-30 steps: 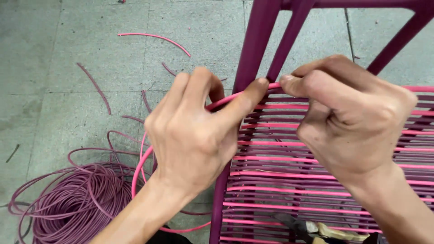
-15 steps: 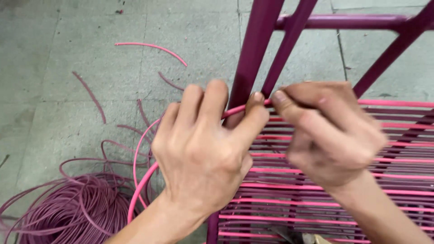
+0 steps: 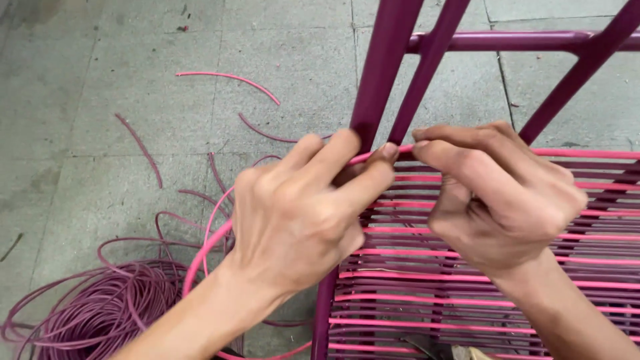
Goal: Repairing a metal chair by weaving and securing pink plastic tubing across the frame using various workshop tools.
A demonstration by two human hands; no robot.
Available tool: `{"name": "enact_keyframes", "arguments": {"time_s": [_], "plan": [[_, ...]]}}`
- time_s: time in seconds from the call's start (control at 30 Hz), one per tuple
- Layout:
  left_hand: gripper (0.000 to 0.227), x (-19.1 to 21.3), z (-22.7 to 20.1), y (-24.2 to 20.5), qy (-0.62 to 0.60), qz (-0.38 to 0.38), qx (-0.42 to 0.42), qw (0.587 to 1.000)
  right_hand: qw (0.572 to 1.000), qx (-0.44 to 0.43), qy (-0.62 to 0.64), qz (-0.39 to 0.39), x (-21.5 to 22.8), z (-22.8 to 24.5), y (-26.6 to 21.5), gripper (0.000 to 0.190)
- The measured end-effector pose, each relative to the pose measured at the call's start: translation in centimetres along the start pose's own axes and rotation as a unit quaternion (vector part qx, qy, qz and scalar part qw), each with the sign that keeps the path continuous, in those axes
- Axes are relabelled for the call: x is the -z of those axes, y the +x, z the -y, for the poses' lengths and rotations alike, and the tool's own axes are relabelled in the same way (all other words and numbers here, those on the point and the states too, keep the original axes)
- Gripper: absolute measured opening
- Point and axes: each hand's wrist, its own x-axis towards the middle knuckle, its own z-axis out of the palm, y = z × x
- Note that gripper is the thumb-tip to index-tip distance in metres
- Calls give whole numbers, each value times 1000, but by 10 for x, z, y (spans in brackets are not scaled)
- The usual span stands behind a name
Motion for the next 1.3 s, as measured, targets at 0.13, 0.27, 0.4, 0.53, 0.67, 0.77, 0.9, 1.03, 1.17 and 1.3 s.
{"name": "enact_keyframes", "arguments": {"time_s": [0.13,0.27,0.4,0.53,0.67,0.77,0.9,1.03,1.17,1.3], "plan": [[13,0,0,8,82,-2,-49,995,999,50,15,-1,-2,-13,-19,16],[11,8,5,12,117,8,-104,988,998,48,37,15,2,-11,-11,19],[13,12,8,12,128,28,-120,984,997,69,11,24,5,-11,-5,22],[11,11,7,12,168,29,-121,978,996,77,6,33,5,-15,-9,22],[14,14,4,19,135,48,-90,986,997,69,19,33,3,-15,-12,17],[30,15,2,20,89,56,-40,994,997,72,23,19,0,-14,-12,15],[22,11,9,15,81,42,-45,995,996,82,29,23,0,-15,-12,16],[13,9,12,11,169,23,-136,976,995,91,17,38,3,-13,-9,20],[10,9,8,9,216,10,-131,967,993,94,-28,59,12,0,-3,20],[5,12,9,14,188,23,-136,972,984,15,-59,168,53,8,-14,44]]}}
